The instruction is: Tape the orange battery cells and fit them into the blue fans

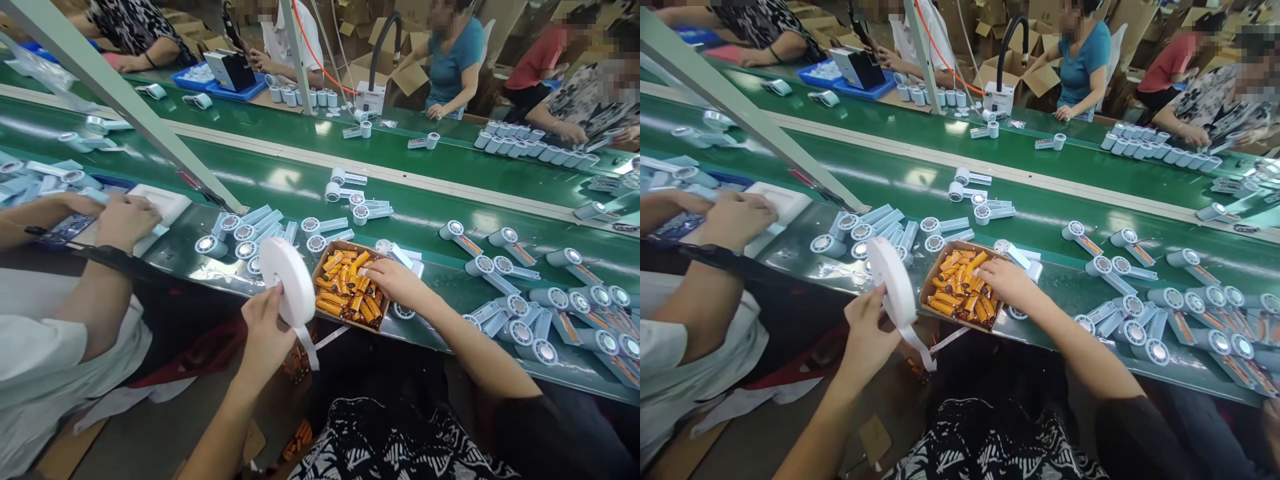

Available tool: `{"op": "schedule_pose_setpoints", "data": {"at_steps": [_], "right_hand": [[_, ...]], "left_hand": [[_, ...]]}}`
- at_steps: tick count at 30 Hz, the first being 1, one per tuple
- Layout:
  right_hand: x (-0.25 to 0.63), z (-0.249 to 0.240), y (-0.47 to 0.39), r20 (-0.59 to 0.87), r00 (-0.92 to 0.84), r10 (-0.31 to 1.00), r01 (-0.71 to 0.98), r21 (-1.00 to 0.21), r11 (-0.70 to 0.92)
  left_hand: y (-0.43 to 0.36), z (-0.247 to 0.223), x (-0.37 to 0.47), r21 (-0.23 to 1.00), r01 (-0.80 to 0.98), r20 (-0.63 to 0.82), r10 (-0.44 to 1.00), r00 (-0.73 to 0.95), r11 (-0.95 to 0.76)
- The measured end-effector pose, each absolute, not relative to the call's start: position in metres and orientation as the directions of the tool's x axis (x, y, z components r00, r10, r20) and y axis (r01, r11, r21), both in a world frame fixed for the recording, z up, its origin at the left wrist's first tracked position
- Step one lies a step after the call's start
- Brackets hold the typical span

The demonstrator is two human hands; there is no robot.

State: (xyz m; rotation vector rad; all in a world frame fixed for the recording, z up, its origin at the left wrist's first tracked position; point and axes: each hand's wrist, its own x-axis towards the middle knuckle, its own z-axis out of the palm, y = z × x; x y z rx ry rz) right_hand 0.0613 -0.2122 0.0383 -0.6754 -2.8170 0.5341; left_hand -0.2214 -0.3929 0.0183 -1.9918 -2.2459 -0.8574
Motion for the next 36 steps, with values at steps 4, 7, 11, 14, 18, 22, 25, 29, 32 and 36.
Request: {"op": "schedule_pose_setpoints", "data": {"at_steps": [4, 7, 11, 14, 18, 22, 25, 29, 32, 36], "right_hand": [[0.055, 0.032, -0.176, 0.028, -0.966, 0.258, 0.241, -0.272, 0.932], [0.059, 0.045, -0.181, 0.160, -0.895, 0.417, 0.289, -0.504, 0.814], [0.069, 0.089, -0.198, 0.196, -0.651, 0.733, 0.309, -0.814, 0.492], [0.069, 0.109, -0.205, 0.101, -0.689, 0.718, 0.303, -0.859, 0.413], [0.052, 0.087, -0.225, -0.056, -0.616, 0.785, 0.146, -0.988, 0.044], [0.031, 0.055, -0.249, -0.102, -0.195, 0.975, -0.377, -0.910, -0.170], [0.050, 0.074, -0.225, -0.045, 0.051, 0.998, -0.553, -0.833, -0.010], [0.132, 0.127, -0.160, 0.172, 0.482, 0.859, -0.547, -0.707, 0.448], [0.183, 0.131, -0.150, 0.253, 0.382, 0.889, -0.433, -0.801, 0.414], [0.197, 0.091, -0.172, 0.183, 0.207, 0.961, -0.351, -0.903, 0.248]], "left_hand": [[-0.386, 0.019, -0.202, 0.237, 0.964, 0.477, 0.879, -0.008, -0.120], [-0.384, 0.022, -0.194, 0.157, 0.974, 0.510, 0.858, 0.062, -0.163], [-0.387, 0.029, -0.191, 0.061, 0.981, 0.516, 0.847, 0.128, -0.186], [-0.386, 0.038, -0.191, 0.008, 0.978, 0.516, 0.839, 0.174, -0.208], [-0.378, 0.049, -0.188, -0.064, 0.973, 0.482, 0.846, 0.226, -0.224], [-0.376, 0.042, -0.162, -0.047, 0.983, 0.505, 0.845, 0.178, -0.179], [-0.383, 0.029, -0.139, 0.033, 0.978, 0.401, 0.899, 0.177, -0.207], [-0.372, 0.026, -0.156, 0.143, 0.933, 0.092, 0.943, 0.321, -0.331], [-0.310, 0.043, -0.185, 0.232, 0.898, -0.079, 0.913, 0.400, -0.373], [-0.166, 0.061, -0.155, 0.277, 0.882, -0.140, 0.892, 0.429, -0.381]]}}
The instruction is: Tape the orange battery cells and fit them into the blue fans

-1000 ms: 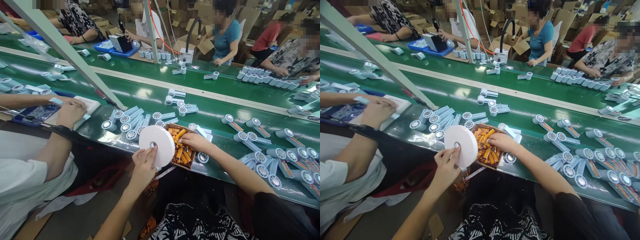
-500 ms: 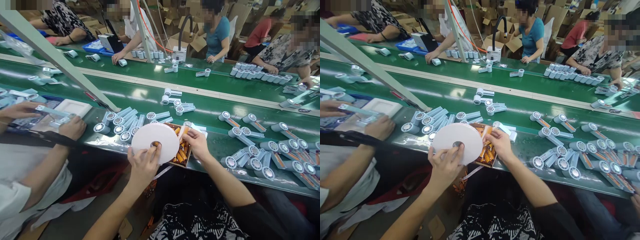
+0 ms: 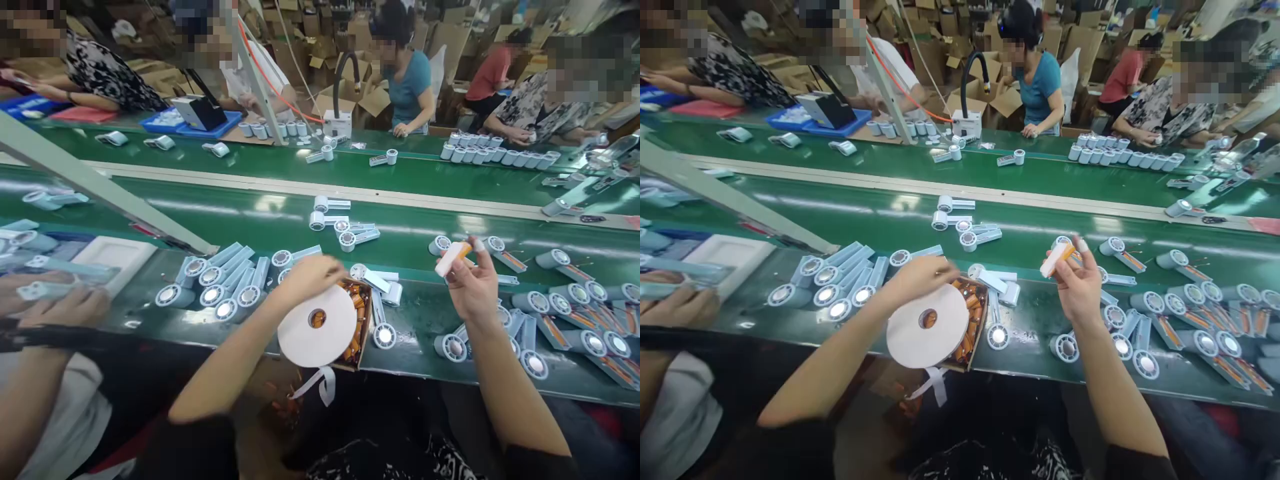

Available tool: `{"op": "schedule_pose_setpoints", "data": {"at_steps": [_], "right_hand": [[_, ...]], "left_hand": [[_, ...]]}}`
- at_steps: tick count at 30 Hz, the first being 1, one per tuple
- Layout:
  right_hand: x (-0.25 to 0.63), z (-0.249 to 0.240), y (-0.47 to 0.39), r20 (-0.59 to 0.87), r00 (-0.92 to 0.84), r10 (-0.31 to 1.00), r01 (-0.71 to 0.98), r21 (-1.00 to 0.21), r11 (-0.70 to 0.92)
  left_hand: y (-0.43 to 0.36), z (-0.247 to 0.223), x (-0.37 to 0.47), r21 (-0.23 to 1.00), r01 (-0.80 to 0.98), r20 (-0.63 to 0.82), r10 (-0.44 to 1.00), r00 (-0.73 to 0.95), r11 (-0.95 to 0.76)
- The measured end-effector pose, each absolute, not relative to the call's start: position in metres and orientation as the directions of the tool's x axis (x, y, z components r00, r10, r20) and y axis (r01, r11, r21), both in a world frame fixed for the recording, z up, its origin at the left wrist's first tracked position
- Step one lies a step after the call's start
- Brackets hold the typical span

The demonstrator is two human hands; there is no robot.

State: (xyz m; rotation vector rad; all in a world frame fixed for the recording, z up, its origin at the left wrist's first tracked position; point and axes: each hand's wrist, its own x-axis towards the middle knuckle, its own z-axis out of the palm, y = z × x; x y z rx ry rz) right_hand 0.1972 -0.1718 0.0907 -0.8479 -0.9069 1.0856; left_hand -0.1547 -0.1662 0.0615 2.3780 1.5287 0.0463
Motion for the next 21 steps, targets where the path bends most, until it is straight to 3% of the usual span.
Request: {"op": "schedule_pose_setpoints", "data": {"at_steps": [2, 5, 9, 13, 15, 18, 21], "right_hand": [[0.200, 0.076, -0.179, 0.181, 0.203, 0.962, -0.328, -0.914, 0.241], [0.214, 0.071, -0.184, 0.179, 0.218, 0.959, -0.281, -0.930, 0.237], [0.225, 0.075, -0.165, 0.170, 0.157, 0.973, -0.130, -0.973, 0.191], [0.189, 0.059, -0.098, 0.169, -0.141, 0.976, 0.180, -0.965, 0.193], [0.163, 0.044, -0.064, 0.130, -0.299, 0.945, 0.401, -0.882, 0.248], [0.139, 0.023, -0.034, 0.037, -0.449, 0.893, 0.715, -0.584, 0.384], [0.137, 0.013, -0.032, -0.019, -0.511, 0.859, 0.792, -0.399, 0.462]], "left_hand": [[-0.101, 0.056, -0.116, 0.137, 0.933, -0.124, 0.928, 0.350, -0.333], [-0.049, 0.032, -0.072, 0.070, 0.941, -0.148, 0.929, 0.338, -0.331], [-0.041, 0.006, -0.067, 0.099, 0.918, -0.179, 0.901, 0.396, -0.384], [-0.036, -0.002, -0.077, 0.168, 0.908, -0.220, 0.883, 0.414, -0.383], [-0.031, -0.002, -0.078, 0.206, 0.908, -0.232, 0.883, 0.408, -0.365], [-0.024, 0.000, -0.077, 0.246, 0.911, -0.238, 0.891, 0.387, -0.330], [-0.019, 0.002, -0.075, 0.271, 0.914, -0.244, 0.896, 0.370, -0.303]]}}
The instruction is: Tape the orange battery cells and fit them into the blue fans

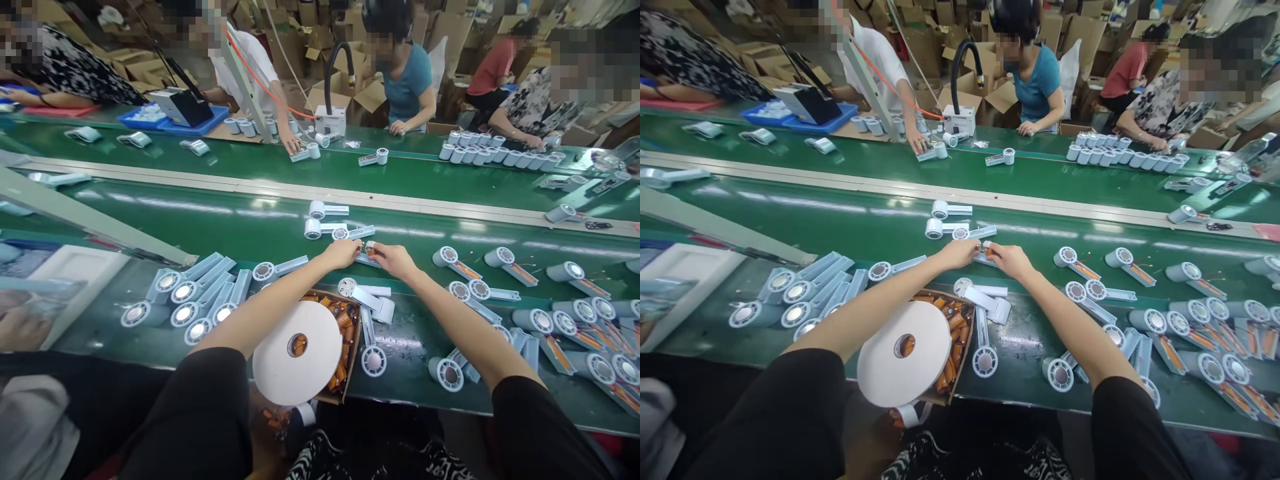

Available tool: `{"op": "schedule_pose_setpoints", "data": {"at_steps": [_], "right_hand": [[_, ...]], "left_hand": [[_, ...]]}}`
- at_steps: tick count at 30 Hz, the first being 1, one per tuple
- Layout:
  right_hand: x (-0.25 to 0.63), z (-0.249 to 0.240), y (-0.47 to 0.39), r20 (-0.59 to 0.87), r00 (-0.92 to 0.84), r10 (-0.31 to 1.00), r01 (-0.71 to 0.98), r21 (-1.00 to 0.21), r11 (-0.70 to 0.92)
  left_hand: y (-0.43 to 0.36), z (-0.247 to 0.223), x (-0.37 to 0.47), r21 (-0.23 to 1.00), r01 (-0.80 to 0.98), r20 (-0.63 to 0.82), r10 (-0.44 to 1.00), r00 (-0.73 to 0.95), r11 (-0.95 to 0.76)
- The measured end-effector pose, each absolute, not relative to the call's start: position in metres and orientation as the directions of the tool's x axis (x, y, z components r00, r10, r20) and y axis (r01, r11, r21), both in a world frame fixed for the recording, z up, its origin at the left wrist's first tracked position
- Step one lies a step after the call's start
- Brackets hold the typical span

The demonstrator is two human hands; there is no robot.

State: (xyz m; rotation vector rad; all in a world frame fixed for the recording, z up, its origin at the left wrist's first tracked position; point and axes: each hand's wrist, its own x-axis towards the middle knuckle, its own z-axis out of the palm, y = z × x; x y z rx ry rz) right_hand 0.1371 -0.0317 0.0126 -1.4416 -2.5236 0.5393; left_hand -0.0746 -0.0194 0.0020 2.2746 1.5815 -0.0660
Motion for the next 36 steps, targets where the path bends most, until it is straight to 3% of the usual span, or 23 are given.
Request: {"op": "schedule_pose_setpoints", "data": {"at_steps": [3, 7, 10, 18, 23, 25, 28, 30, 32, 36], "right_hand": [[0.143, 0.012, -0.039, -0.046, -0.561, 0.826, 0.784, -0.349, 0.513], [0.143, 0.016, -0.043, -0.174, -0.596, 0.784, 0.803, -0.138, 0.580], [0.136, 0.016, -0.041, -0.236, -0.590, 0.773, 0.804, -0.079, 0.590], [0.118, 0.023, -0.027, -0.288, -0.580, 0.762, 0.808, -0.085, 0.583], [0.121, 0.044, -0.049, -0.173, -0.537, 0.826, 0.844, -0.094, 0.528], [0.123, 0.053, -0.076, -0.057, -0.503, 0.862, 0.858, -0.153, 0.491], [0.122, 0.068, -0.132, 0.038, -0.498, 0.866, 0.798, -0.371, 0.475], [0.116, 0.078, -0.172, -0.058, -0.615, 0.787, 0.709, -0.477, 0.519], [0.104, 0.082, -0.206, -0.198, -0.711, 0.674, 0.668, -0.490, 0.560], [0.071, 0.070, -0.245, -0.365, -0.646, 0.670, 0.762, -0.271, 0.588]], "left_hand": [[-0.018, 0.004, -0.072, 0.290, 0.916, -0.253, 0.900, 0.354, -0.279], [-0.023, 0.007, -0.067, 0.320, 0.913, -0.251, 0.907, 0.339, -0.253], [-0.027, 0.009, -0.061, 0.344, 0.908, -0.240, 0.913, 0.330, -0.238], [-0.044, 0.042, -0.048, 0.419, 0.882, -0.209, 0.923, 0.323, -0.214], [-0.180, 0.080, -0.145, 0.530, 0.716, -0.016, 0.838, 0.545, -0.456], [-0.243, 0.077, -0.186, 0.478, 0.718, -0.040, 0.803, 0.594, -0.507], [-0.300, 0.062, -0.216, 0.367, 0.796, -0.066, 0.840, 0.538, -0.481], [-0.316, 0.056, -0.222, 0.357, 0.812, -0.034, 0.862, 0.505, -0.462], [-0.327, 0.058, -0.226, 0.375, 0.833, 0.065, 0.907, 0.415, -0.408], [-0.352, 0.070, -0.231, 0.415, 0.871, 0.322, 0.938, 0.130, -0.264]]}}
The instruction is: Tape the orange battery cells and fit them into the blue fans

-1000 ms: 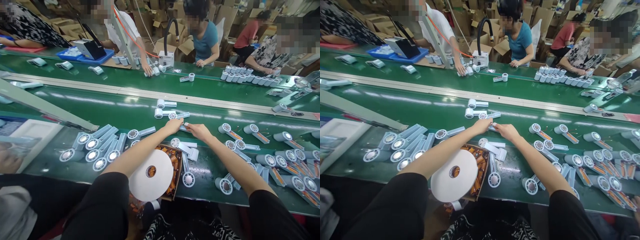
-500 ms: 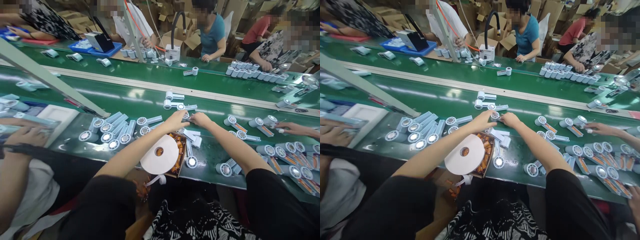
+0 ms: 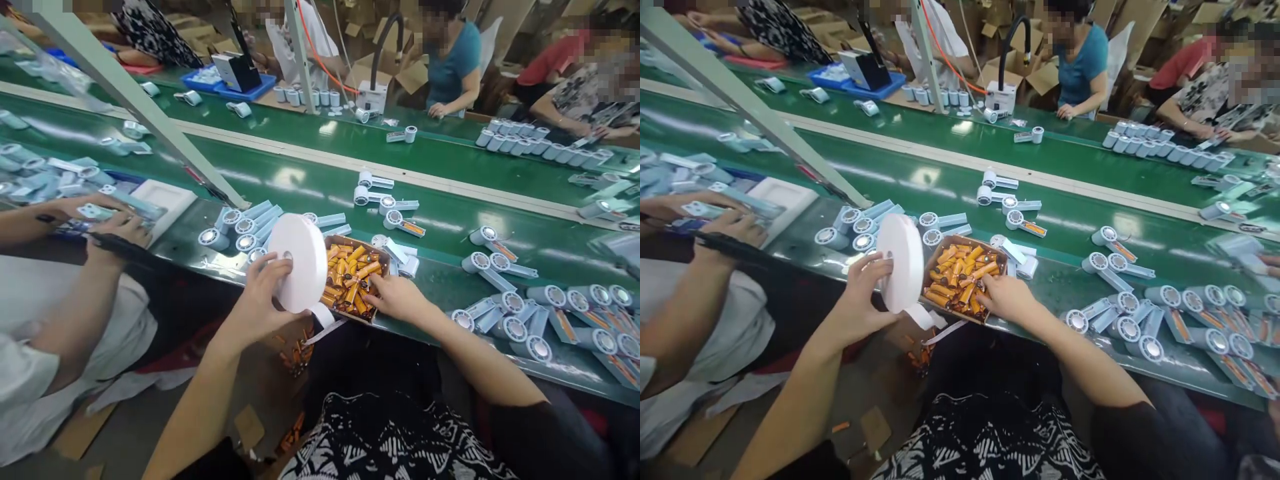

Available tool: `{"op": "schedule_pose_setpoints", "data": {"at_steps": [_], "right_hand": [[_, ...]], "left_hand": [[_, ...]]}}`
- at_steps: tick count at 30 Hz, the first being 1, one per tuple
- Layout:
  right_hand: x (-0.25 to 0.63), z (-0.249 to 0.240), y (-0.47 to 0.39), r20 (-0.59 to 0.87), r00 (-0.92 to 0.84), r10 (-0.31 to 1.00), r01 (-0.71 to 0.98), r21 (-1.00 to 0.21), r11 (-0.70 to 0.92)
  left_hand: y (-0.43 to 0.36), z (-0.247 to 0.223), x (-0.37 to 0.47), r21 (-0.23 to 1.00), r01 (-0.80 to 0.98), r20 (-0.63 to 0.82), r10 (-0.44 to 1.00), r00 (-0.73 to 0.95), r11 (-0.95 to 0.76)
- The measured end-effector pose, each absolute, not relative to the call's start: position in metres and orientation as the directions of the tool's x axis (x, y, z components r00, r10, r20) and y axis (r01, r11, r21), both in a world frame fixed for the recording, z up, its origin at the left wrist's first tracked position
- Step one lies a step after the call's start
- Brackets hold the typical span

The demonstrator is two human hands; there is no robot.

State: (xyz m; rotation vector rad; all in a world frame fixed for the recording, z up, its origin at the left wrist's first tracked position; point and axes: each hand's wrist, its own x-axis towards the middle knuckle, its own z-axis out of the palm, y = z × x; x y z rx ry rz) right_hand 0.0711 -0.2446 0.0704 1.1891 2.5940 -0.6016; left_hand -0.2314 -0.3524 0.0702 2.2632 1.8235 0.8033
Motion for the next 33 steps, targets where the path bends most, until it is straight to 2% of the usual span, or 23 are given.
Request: {"op": "schedule_pose_setpoints", "data": {"at_steps": [2, 7, 11, 14, 15, 17, 19, 21, 23, 26, 29, 33], "right_hand": [[0.060, 0.061, -0.246, -0.404, -0.605, 0.686, 0.792, -0.219, 0.570], [0.065, 0.053, -0.231, -0.451, -0.574, 0.683, 0.819, -0.329, 0.471], [0.055, 0.052, -0.236, -0.431, -0.551, 0.715, 0.835, -0.280, 0.475], [0.051, 0.049, -0.238, -0.438, -0.570, 0.695, 0.822, -0.304, 0.482], [0.055, 0.049, -0.237, -0.443, -0.576, 0.687, 0.816, -0.366, 0.448], [0.072, 0.051, -0.232, -0.407, -0.605, 0.684, 0.731, -0.624, 0.275], [0.092, 0.057, -0.228, -0.276, -0.603, 0.748, 0.435, -0.900, 0.019], [0.108, 0.064, -0.230, -0.109, -0.505, 0.856, 0.069, -0.994, -0.086], [0.114, 0.071, -0.238, 0.013, -0.374, 0.927, -0.156, -0.986, -0.049], [0.108, 0.072, -0.254, 0.069, -0.226, 0.972, -0.268, -0.963, 0.006], [0.100, 0.063, -0.265, 0.111, -0.055, 0.992, -0.267, -0.959, 0.092], [0.096, 0.054, -0.268, 0.286, 0.078, 0.955, -0.130, -0.947, 0.295]], "left_hand": [[-0.364, 0.071, -0.228, 0.431, 0.861, 0.387, 0.917, 0.093, -0.269], [-0.374, 0.056, -0.207, 0.460, 0.826, 0.425, 0.898, 0.117, -0.325], [-0.368, 0.045, -0.191, 0.515, 0.780, 0.403, 0.904, 0.145, -0.355], [-0.364, 0.043, -0.183, 0.522, 0.775, 0.363, 0.915, 0.176, -0.356], [-0.364, 0.043, -0.181, 0.513, 0.779, 0.360, 0.914, 0.186, -0.360], [-0.367, 0.044, -0.179, 0.480, 0.796, 0.371, 0.908, 0.197, -0.369], [-0.372, 0.043, -0.177, 0.428, 0.822, 0.397, 0.895, 0.203, -0.376], [-0.377, 0.042, -0.175, 0.366, 0.850, 0.433, 0.878, 0.206, -0.380], [-0.379, 0.039, -0.172, 0.305, 0.874, 0.456, 0.864, 0.215, -0.378], [-0.379, 0.036, -0.166, 0.228, 0.902, 0.449, 0.861, 0.237, -0.367], [-0.377, 0.034, -0.160, 0.167, 0.917, 0.437, 0.861, 0.260, -0.362], [-0.378, 0.035, -0.155, 0.129, 0.917, 0.419, 0.859, 0.295, -0.378]]}}
